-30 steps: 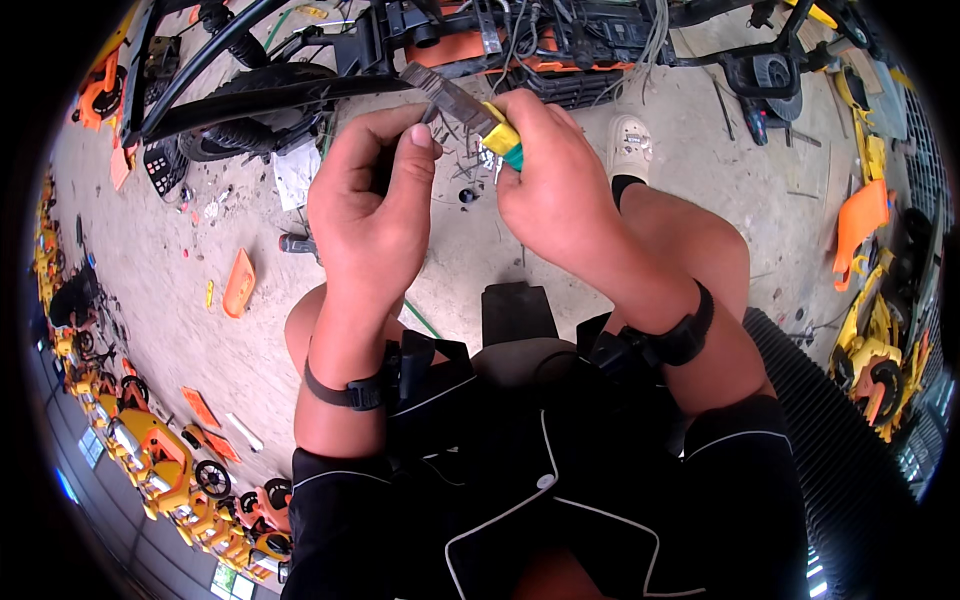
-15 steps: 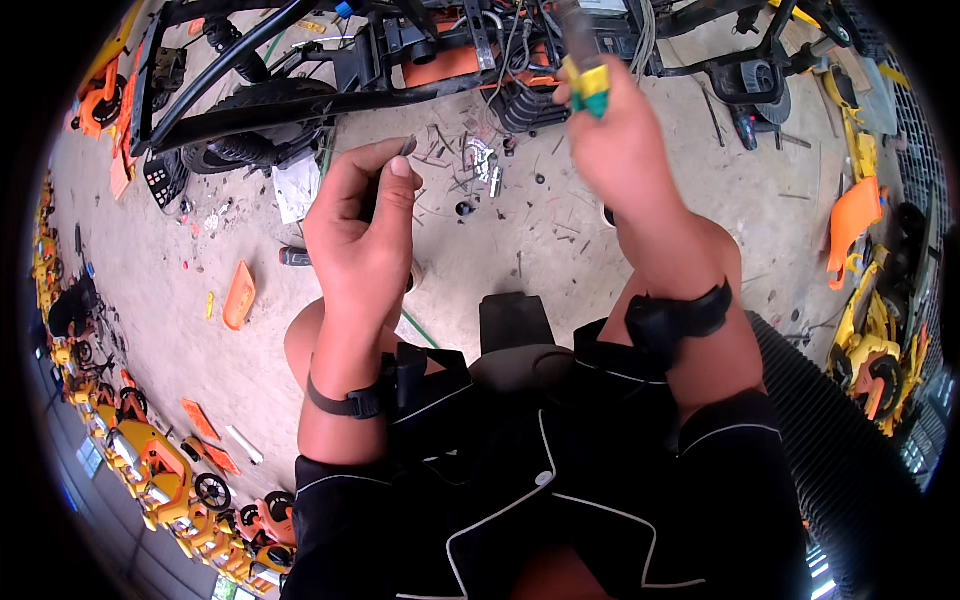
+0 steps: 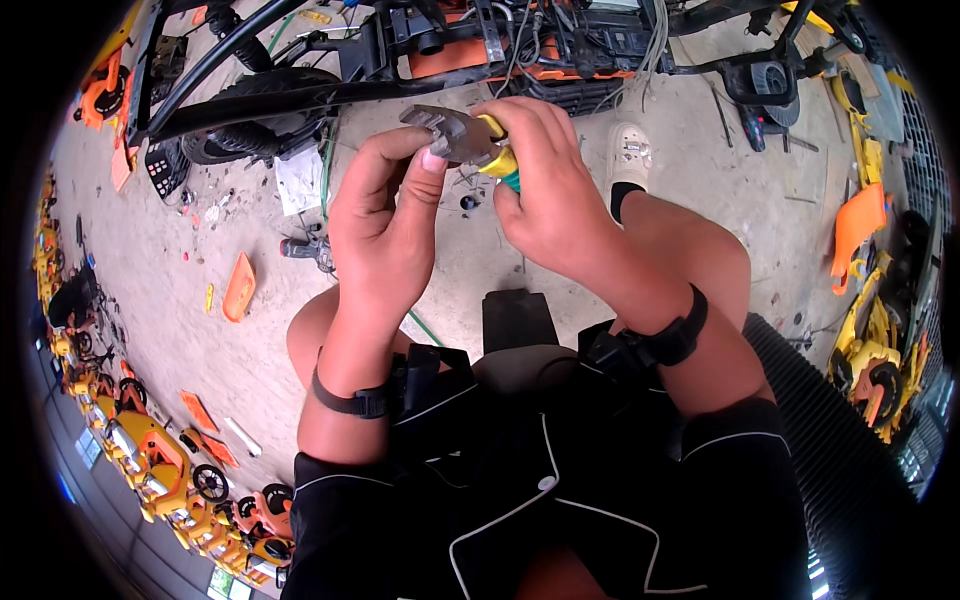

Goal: The person strips the insulation from a wire using pliers and twists multiple wires together.

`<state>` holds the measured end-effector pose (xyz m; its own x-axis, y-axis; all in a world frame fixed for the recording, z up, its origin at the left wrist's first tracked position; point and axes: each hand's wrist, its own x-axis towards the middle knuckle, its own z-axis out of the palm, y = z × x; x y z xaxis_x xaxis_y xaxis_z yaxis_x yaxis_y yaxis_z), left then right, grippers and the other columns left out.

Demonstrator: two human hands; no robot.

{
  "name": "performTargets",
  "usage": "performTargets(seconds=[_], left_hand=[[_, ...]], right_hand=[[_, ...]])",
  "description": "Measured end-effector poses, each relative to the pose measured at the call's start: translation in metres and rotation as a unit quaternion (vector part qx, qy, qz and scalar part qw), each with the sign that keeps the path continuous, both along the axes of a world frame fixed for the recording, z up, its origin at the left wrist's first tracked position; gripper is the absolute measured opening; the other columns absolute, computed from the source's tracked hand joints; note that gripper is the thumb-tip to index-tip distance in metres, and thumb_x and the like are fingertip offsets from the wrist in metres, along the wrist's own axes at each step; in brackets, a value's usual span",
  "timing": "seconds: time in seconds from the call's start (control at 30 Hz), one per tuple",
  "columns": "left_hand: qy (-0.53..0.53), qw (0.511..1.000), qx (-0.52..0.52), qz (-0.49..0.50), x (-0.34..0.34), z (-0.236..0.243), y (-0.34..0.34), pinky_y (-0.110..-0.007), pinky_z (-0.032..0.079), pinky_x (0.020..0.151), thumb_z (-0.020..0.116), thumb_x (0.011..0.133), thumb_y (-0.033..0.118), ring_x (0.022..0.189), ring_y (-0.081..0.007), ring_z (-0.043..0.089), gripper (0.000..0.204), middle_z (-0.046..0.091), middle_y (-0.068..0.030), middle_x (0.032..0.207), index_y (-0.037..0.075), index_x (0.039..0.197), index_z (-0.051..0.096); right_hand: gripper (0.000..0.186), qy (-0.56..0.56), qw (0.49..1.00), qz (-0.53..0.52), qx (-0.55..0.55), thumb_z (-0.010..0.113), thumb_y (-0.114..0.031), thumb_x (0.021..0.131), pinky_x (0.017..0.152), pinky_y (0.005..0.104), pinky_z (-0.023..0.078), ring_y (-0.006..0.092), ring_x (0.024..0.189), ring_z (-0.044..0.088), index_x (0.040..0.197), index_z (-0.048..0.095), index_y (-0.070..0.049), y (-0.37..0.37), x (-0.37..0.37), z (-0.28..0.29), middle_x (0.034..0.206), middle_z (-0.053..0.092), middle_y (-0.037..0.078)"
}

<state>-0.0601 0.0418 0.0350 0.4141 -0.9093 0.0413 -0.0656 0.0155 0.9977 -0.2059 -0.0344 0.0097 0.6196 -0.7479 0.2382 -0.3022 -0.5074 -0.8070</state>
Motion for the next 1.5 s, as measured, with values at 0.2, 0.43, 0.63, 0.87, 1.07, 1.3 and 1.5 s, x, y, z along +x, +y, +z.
performTargets(seconds=[0.2, 0.43, 0.63, 0.87, 1.07, 1.3, 1.5], left_hand=[[-0.031, 0.999, -0.004, 0.012, 0.001, -0.004, 0.002, -0.021, 0.047, 0.070, 0.063, 0.097, 0.006, 0.079, -0.0064, 0.055, 0.011, 0.066, -0.0031, 0.090, -0.001, 0.106, 0.063], [-0.171, 0.985, 0.013, 0.022, 0.002, 0.001, 0.004, -0.022, 0.048, 0.069, 0.066, 0.095, 0.004, 0.077, -0.0076, 0.058, 0.010, 0.067, -0.0061, 0.089, 0.001, 0.105, 0.063], [-0.192, 0.981, 0.013, 0.019, 0.000, -0.002, 0.004, -0.023, 0.048, 0.071, 0.064, 0.095, 0.002, 0.080, -0.0095, 0.058, 0.013, 0.067, -0.0066, 0.094, 0.000, 0.108, 0.061], [-0.234, 0.971, -0.033, 0.036, 0.003, -0.009, 0.001, -0.026, 0.050, 0.070, 0.066, 0.091, -0.002, 0.075, -0.0163, 0.063, 0.015, 0.068, -0.0106, 0.091, 0.000, 0.105, 0.062], [-0.295, 0.952, -0.046, 0.064, 0.003, -0.006, 0.001, -0.026, 0.050, 0.068, 0.067, 0.086, -0.007, 0.072, -0.0192, 0.063, 0.016, 0.067, -0.0129, 0.087, -0.001, 0.099, 0.064], [-0.282, 0.956, -0.038, 0.075, 0.001, -0.003, 0.004, -0.025, 0.049, 0.065, 0.068, 0.085, -0.008, 0.068, -0.0164, 0.062, 0.017, 0.068, -0.0117, 0.084, -0.002, 0.100, 0.065], [-0.273, 0.958, -0.042, 0.081, 0.001, -0.006, 0.006, -0.024, 0.049, 0.063, 0.067, 0.087, -0.008, 0.066, -0.0135, 0.060, 0.018, 0.067, -0.0112, 0.083, -0.002, 0.103, 0.063]], right_hand=[[0.067, -0.002, 0.999, -0.009, -0.052, 0.058, 0.013, 0.065, 0.101, 0.0477, 0.041, 0.0430, 0.119, 0.043, 0.129, 0.045, 0.000, 0.001, 0.002, 0.003, 0.125, 0.048, 0.020], [0.067, -0.008, 0.996, -0.022, -0.082, 0.057, 0.014, 0.065, 0.100, 0.0481, 0.042, 0.0438, 0.117, 0.043, 0.130, 0.045, 0.001, 0.003, 0.003, 0.003, 0.124, 0.048, 0.021], [0.067, -0.013, 0.995, -0.038, -0.094, 0.056, 0.014, 0.065, 0.100, 0.0480, 0.042, 0.0437, 0.117, 0.043, 0.130, 0.045, 0.002, 0.004, 0.003, 0.006, 0.125, 0.048, 0.021], [0.062, -0.023, 0.991, -0.049, -0.123, 0.059, 0.012, 0.068, 0.098, 0.0474, 0.042, 0.0419, 0.115, 0.046, 0.127, 0.047, 0.002, 0.002, 0.005, 0.003, 0.122, 0.051, 0.020], [0.049, 0.020, 0.982, -0.053, -0.179, 0.060, 0.003, 0.076, 0.095, 0.0467, 0.043, 0.0386, 0.111, 0.050, 0.124, 0.050, 0.001, -0.001, 0.002, 0.006, 0.116, 0.054, 0.017], [0.043, -0.040, 0.982, -0.041, -0.182, 0.061, 0.001, 0.076, 0.092, 0.0439, 0.042, 0.0362, 0.103, 0.054, 0.119, 0.052, -0.001, -0.007, 0.004, -0.004, 0.112, 0.056, 0.015], [0.039, -0.037, 0.982, -0.049, -0.181, 0.064, -0.002, 0.075, 0.085, 0.0425, 0.043, 0.0328, 0.096, 0.056, 0.113, 0.053, -0.002, -0.005, 0.005, -0.005, 0.106, 0.058, 0.013]])
